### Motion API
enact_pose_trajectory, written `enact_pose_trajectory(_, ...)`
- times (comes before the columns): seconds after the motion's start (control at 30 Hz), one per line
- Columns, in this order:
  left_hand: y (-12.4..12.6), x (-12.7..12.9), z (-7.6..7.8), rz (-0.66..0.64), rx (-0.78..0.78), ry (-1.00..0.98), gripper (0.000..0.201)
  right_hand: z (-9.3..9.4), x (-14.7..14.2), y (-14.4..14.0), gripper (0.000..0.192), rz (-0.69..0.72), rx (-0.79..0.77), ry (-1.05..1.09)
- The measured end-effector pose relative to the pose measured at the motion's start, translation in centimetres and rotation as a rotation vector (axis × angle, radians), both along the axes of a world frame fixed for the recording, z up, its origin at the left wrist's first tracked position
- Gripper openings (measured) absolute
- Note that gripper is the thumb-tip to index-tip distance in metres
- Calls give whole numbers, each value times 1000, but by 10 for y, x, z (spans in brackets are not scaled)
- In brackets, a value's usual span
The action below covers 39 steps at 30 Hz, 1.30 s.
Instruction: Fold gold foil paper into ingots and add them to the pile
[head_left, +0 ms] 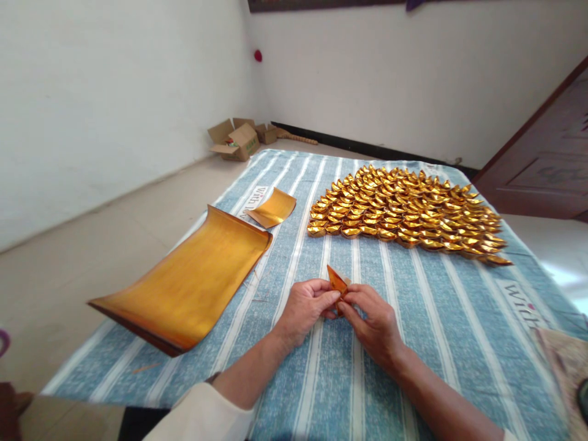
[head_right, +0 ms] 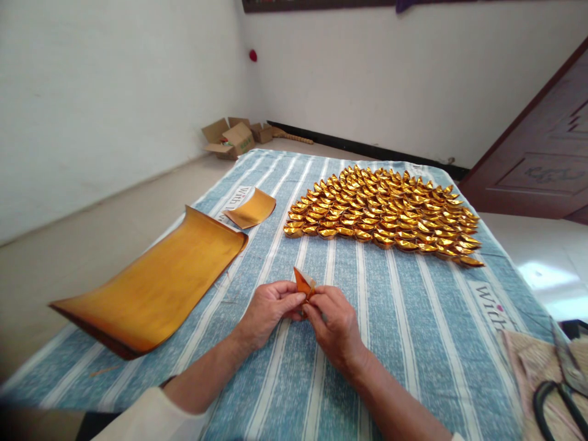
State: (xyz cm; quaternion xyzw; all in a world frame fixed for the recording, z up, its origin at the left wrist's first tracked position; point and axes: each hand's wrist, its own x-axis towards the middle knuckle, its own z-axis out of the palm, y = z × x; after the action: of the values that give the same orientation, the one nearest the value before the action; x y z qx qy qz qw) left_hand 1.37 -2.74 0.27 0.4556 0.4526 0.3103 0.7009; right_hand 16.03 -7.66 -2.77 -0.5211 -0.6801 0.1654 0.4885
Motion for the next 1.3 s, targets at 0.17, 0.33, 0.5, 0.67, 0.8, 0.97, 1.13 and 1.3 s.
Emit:
enact_pose_trajectory(0.17, -1, 2, 0, 24, 4, 6, 21, 0, 1, -1, 15, 21, 30, -84)
enact_pose_trajectory(0.33, -1, 1, 0, 45, 0, 7, 22, 2, 3, -2, 20, 69, 44, -98)
enact_pose_trajectory(0.5, 0, 1, 0, 55, -23, 8, 24, -1, 3, -1, 23, 51, 65, -103)
enact_pose_trajectory(0.67, 0, 1, 0, 41, -39, -11, 24, -2, 2, -1, 23, 30, 67, -118)
enact_pose_trajectory(0.8, 1, 1, -2, 22, -36, -14, 23, -2, 1, 0, 21, 41, 43, -87)
enact_pose_trajectory(0.97, 0, 2, -1, 6, -21, -22, 19, -1, 0, 2, 15, -6, -1, -36)
enact_pose_trajectory(1.13, 0, 2, -1, 27, 59, -9, 16, -2, 3, 2, 10, -23, -41, -18)
enact_pose_trajectory(1.3, 5, -1, -3, 25, 561, 194, 14, -8, 9, 2, 22, -59, -44, 38)
